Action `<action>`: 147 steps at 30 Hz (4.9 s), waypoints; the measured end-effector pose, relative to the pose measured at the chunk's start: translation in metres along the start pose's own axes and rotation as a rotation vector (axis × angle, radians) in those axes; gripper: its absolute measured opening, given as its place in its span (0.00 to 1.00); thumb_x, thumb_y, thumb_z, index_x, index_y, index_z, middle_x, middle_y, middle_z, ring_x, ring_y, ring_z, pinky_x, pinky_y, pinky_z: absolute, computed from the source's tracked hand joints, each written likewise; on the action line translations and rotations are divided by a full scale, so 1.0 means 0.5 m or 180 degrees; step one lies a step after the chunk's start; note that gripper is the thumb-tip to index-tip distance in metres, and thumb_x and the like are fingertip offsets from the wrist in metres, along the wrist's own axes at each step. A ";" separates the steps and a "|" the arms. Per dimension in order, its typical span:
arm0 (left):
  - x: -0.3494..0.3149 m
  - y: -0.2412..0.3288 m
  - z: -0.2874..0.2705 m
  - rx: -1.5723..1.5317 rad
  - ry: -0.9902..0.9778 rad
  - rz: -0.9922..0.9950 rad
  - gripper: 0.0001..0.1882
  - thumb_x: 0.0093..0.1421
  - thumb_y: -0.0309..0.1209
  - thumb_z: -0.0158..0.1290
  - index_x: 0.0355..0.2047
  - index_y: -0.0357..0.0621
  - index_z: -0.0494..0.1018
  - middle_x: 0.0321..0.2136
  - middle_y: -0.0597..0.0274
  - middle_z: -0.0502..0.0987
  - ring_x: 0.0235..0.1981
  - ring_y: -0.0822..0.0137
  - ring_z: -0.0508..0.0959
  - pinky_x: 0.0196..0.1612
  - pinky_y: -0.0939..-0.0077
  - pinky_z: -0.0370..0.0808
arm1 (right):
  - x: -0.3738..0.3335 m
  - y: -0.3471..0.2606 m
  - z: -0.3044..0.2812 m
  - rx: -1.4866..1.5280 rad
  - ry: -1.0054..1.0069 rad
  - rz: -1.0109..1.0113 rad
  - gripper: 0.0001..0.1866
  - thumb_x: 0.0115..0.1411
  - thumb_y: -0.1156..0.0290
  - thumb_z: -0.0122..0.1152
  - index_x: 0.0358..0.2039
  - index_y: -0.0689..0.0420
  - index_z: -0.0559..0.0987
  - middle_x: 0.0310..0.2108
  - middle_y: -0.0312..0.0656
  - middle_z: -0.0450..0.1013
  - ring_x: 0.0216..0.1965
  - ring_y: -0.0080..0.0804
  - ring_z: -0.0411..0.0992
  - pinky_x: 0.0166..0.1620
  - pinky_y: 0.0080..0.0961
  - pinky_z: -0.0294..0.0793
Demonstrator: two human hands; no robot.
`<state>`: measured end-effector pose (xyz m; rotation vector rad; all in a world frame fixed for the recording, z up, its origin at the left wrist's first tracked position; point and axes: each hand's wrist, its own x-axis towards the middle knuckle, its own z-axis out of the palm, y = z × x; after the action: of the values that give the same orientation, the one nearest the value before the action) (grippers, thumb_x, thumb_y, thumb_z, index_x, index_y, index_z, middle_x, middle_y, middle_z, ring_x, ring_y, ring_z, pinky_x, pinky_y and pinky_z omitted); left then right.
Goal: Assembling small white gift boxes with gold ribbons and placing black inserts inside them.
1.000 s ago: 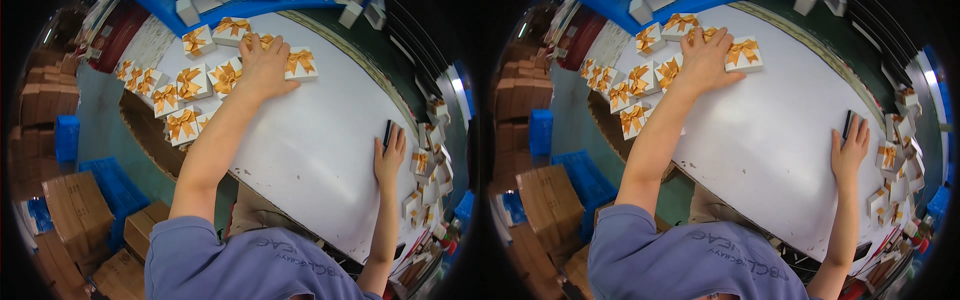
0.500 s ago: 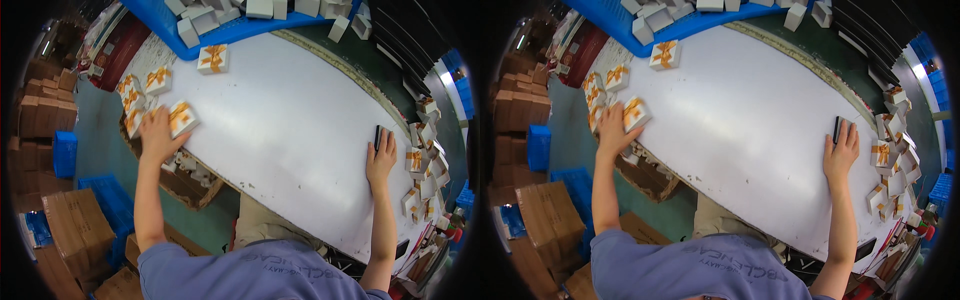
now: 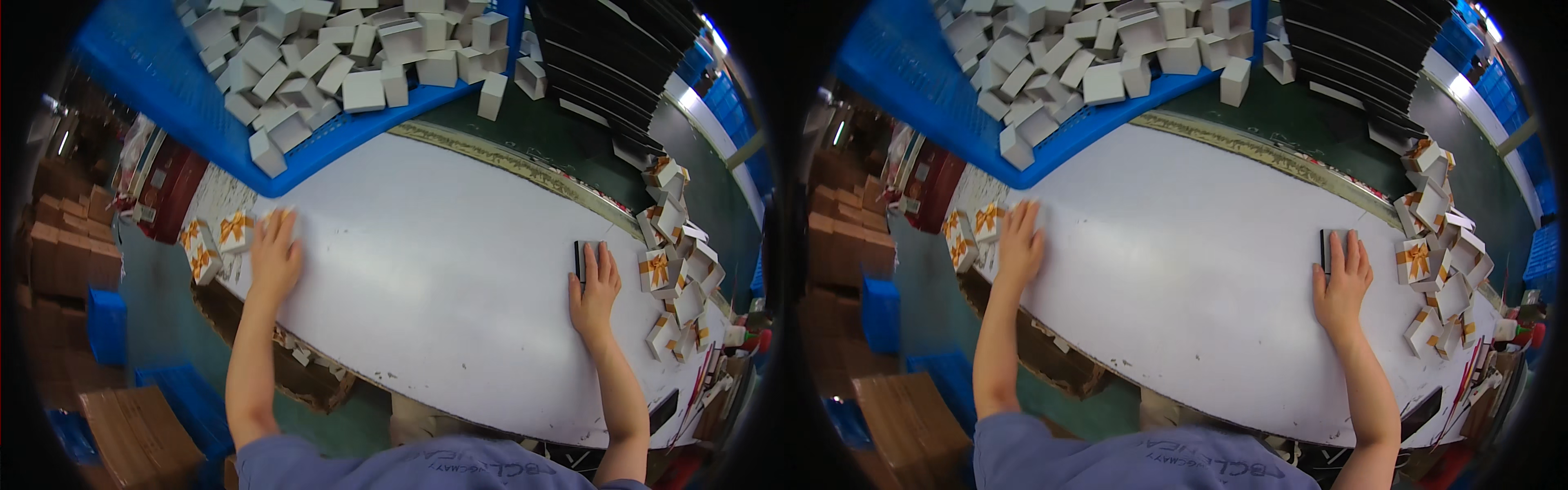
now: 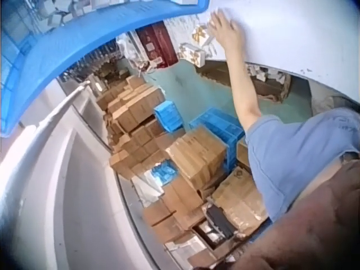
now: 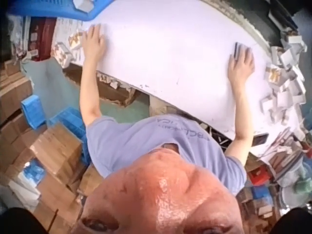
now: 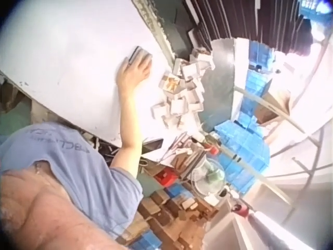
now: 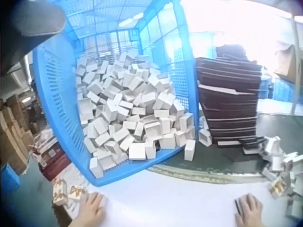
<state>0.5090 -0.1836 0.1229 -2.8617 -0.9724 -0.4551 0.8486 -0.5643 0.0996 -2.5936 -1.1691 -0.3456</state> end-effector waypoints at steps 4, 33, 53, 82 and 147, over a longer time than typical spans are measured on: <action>-0.032 -0.024 -0.108 0.1005 -0.1112 -0.0666 0.24 0.51 0.30 0.52 0.50 0.41 0.66 0.49 0.49 0.69 0.50 0.47 0.67 0.53 0.56 0.62 | 0.002 -0.018 0.007 0.0132 -0.0071 -0.0112 0.30 0.50 0.70 0.56 0.56 0.56 0.64 0.60 0.53 0.53 0.59 0.54 0.51 0.58 0.46 0.49; 0.596 0.298 0.103 0.1419 -0.0104 0.1670 0.10 0.51 0.26 0.48 0.36 0.47 0.70 0.30 0.53 0.77 0.35 0.55 0.77 0.35 0.61 0.73 | 0.010 -0.009 -0.004 0.0596 -0.0152 0.0042 0.29 0.46 0.66 0.62 0.52 0.52 0.70 0.58 0.50 0.57 0.56 0.50 0.55 0.54 0.43 0.53; 0.112 0.544 -0.062 -0.1657 -0.2668 0.1416 0.16 0.49 0.33 0.58 0.38 0.40 0.75 0.38 0.49 0.70 0.44 0.49 0.67 0.49 0.63 0.65 | -0.061 0.041 -0.002 0.0813 0.0720 -0.0381 0.11 0.46 0.73 0.60 0.34 0.56 0.77 0.44 0.43 0.71 0.47 0.49 0.67 0.49 0.40 0.66; -0.062 0.564 -0.019 -0.1998 -0.1282 0.3051 0.22 0.44 0.31 0.61 0.44 0.58 0.75 0.53 0.63 0.68 0.56 0.41 0.58 0.54 0.51 0.58 | -0.141 0.593 -0.148 0.2251 0.0860 0.2782 0.32 0.48 0.60 0.64 0.53 0.59 0.70 0.34 0.43 0.77 0.33 0.23 0.74 0.39 0.20 0.72; 0.074 0.463 -0.044 -0.1804 -0.0435 0.1017 0.38 0.43 0.37 0.63 0.52 0.39 0.58 0.58 0.41 0.52 0.58 0.43 0.54 0.58 0.52 0.50 | 0.420 0.273 -0.059 -0.0763 0.0441 -0.0251 0.35 0.43 0.70 0.64 0.55 0.55 0.64 0.55 0.47 0.62 0.59 0.43 0.58 0.57 0.37 0.60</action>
<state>0.6721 -0.3499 0.1588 -3.5075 -0.4229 -0.5859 1.0842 -0.5158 0.1747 -2.6749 -1.2510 -0.7108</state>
